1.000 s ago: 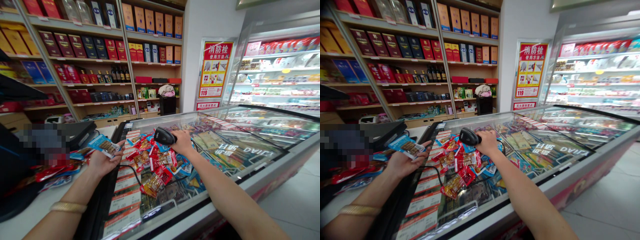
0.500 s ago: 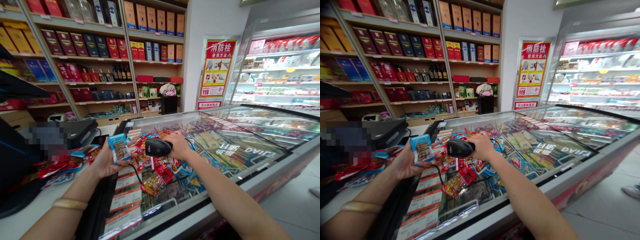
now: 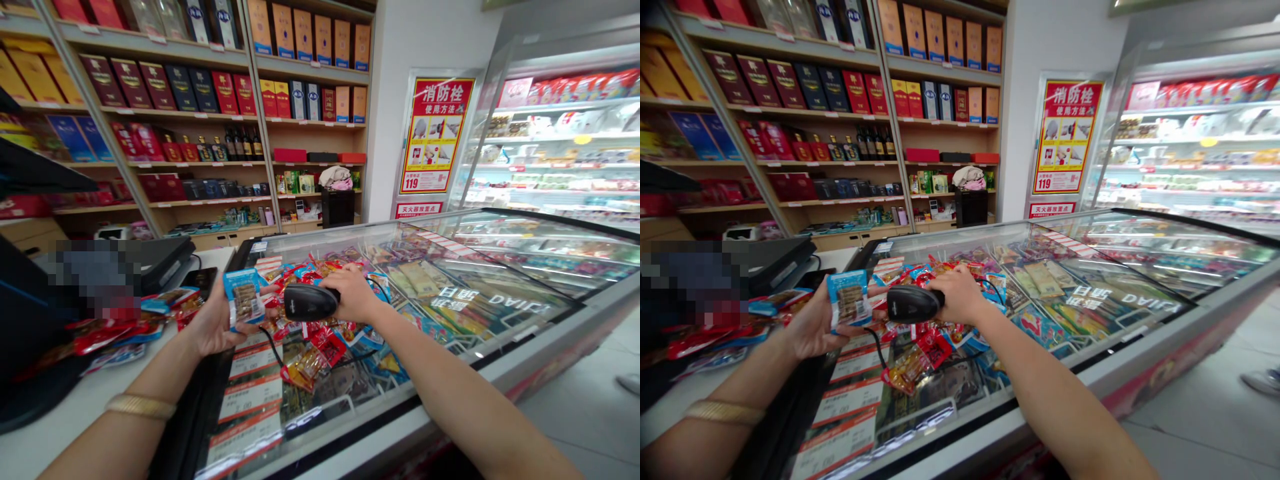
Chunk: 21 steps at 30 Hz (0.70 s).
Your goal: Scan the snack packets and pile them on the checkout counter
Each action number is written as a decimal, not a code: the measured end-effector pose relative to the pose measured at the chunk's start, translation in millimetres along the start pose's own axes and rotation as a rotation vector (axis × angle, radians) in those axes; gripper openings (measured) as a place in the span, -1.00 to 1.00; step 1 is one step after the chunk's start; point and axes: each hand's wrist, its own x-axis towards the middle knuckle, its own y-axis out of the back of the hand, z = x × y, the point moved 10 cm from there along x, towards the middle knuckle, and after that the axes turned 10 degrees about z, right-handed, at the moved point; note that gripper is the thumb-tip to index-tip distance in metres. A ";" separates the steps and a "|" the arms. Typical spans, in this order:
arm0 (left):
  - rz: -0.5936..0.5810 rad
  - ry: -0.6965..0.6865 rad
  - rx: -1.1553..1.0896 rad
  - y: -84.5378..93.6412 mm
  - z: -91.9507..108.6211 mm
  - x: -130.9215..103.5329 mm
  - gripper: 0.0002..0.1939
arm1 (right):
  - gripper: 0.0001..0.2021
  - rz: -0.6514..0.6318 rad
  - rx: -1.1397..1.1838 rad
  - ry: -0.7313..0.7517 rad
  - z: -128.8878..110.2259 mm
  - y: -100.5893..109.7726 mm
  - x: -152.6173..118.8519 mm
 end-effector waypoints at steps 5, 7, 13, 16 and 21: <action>0.056 0.001 0.005 4.4 -0.4 2.2 -0.04 | -0.72 -0.002 0.006 -0.004 -0.9 0.9 0.2; 0.082 -0.001 0.007 3.8 -0.3 1.9 -0.03 | -0.71 -0.007 0.005 -0.006 -0.7 1.0 0.4; 0.128 0.021 0.016 -5.1 -3.3 -3.5 -0.09 | -0.70 -0.023 0.000 -0.013 -0.1 -0.8 0.1; 0.125 0.008 0.020 -8.7 -3.9 -5.1 -0.10 | -0.68 -0.017 0.006 -0.018 0.4 -0.7 -0.1; 0.280 -0.145 0.121 -9.9 6.5 -8.8 -0.08 | -0.66 -0.001 0.005 -0.025 5.1 1.6 0.0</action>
